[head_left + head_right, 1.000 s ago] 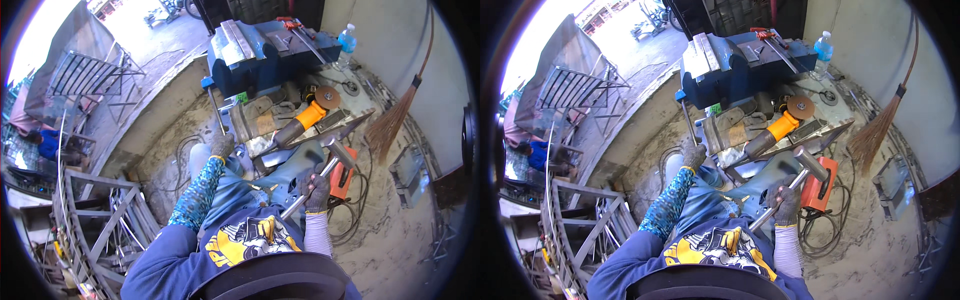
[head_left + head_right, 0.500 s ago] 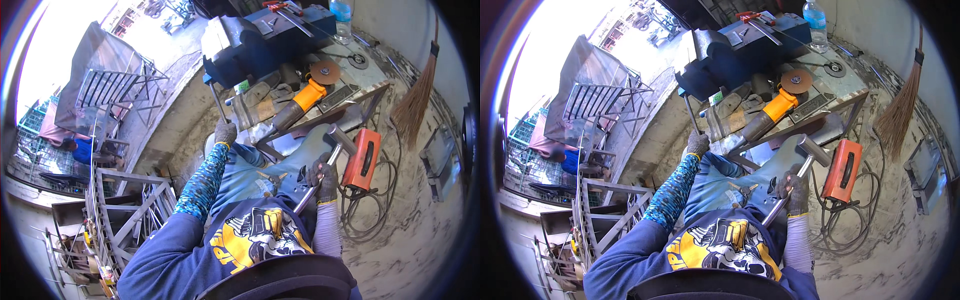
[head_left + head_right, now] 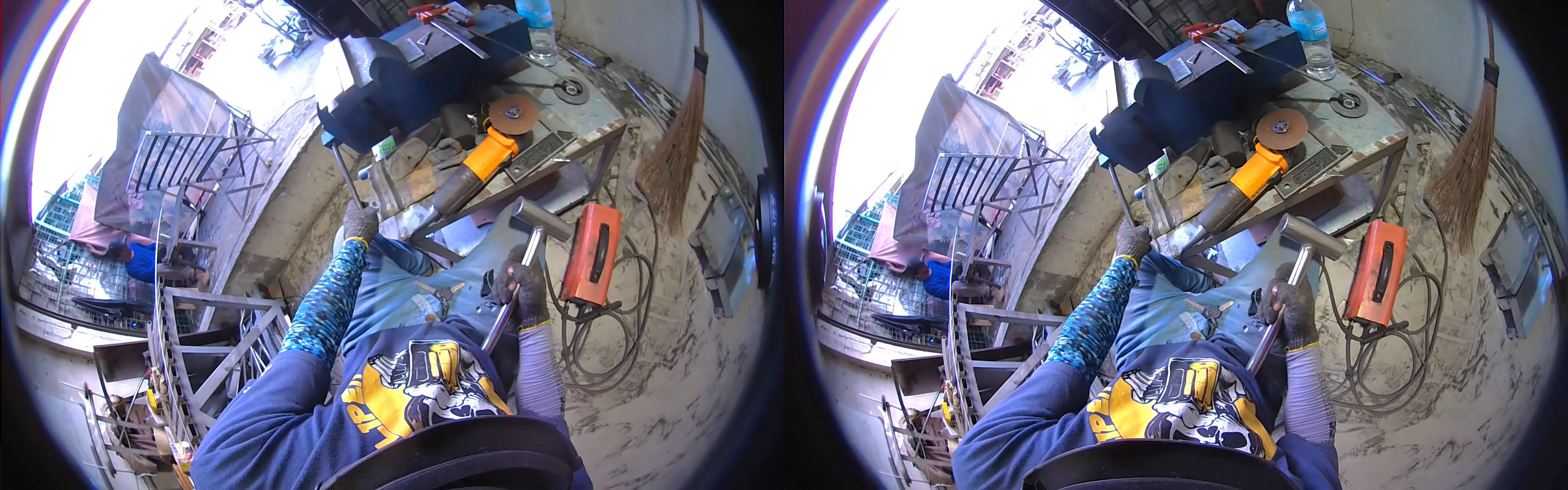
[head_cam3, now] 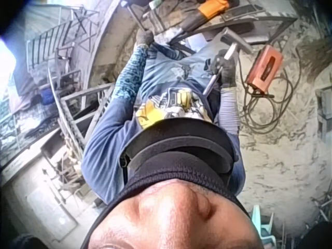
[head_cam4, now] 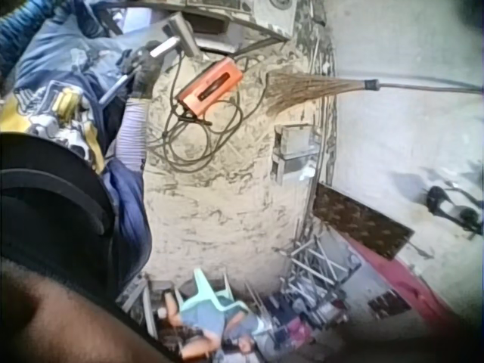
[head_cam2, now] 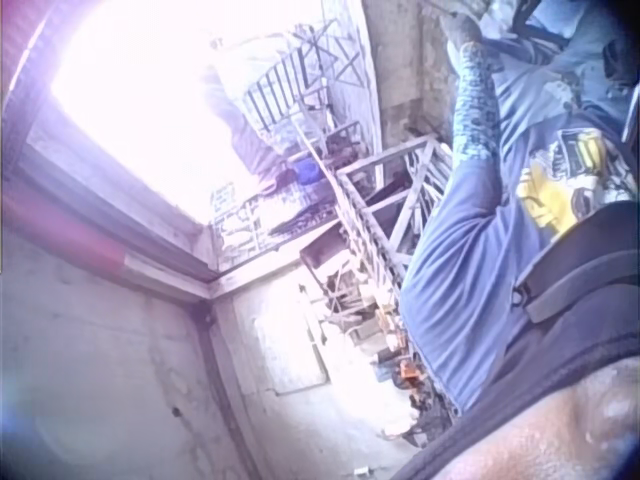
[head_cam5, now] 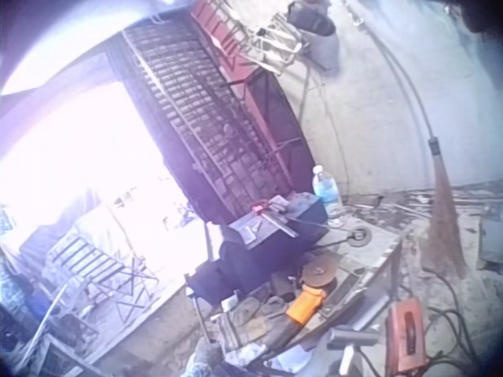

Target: The person assembles metal sheets and metal tubes by hammering them together and using an angle grinder to ensure a proper fit.

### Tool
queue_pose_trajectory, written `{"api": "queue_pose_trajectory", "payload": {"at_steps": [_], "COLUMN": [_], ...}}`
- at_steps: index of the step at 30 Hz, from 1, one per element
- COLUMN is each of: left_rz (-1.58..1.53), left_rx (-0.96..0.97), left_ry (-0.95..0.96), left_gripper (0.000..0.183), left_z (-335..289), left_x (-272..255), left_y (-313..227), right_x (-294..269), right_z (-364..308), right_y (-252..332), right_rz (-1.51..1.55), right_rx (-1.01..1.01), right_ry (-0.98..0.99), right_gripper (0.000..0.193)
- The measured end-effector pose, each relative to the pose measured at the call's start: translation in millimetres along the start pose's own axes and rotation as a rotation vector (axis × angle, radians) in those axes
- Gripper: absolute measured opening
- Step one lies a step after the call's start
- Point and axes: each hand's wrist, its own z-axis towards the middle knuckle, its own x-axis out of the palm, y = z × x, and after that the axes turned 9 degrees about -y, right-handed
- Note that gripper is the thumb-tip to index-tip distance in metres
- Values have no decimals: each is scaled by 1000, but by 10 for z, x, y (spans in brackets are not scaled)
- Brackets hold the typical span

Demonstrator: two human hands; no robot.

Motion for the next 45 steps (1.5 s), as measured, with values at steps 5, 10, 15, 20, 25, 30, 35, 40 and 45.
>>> {"api": "queue_pose_trajectory", "payload": {"at_steps": [5, 10, 15, 20, 25, 30, 35, 40, 45], "left_rz": [-145, -283, -473, -652, -355, -667, -669, -704, -718], "left_rx": [-60, -109, -47, 59, 657, 41, 53, 43, 136], "left_ry": [44, 156, 195, 368, 121, 301, 284, 344, 234], "left_gripper": [30, 28, 20, 13, 15, 24, 28, 27, 26], "left_z": [21, -148, -5, -185, -1, -262, -270, -292, -300], "left_x": [-27, 120, 129, 239, 646, -18, 30, 37, 235], "left_y": [-34, -204, 174, 132, 552, -11, 51, 1, 124], "right_x": [-41, 67, 400, 1423, 2577, 3853, 4273, 4162, 4451], "right_z": [87, -39, -36, -133, 367, 1041, 1669, 2074, 2089], "right_y": [-42, -50, -20, 562, 922, 896, 634, 644, 678], "right_rz": [-53, -103, -695, -1107, -1343, -1739, -1816, -2024, -2011], "right_rx": [-8, 2, -150, -334, -560, -737, -688, -770, -578], "right_ry": [17, -107, -133, -109, 48, 130, 273, 386, 331], "right_gripper": [24, 23, 33, 37, 55, 49, 59, 64, 66]}}
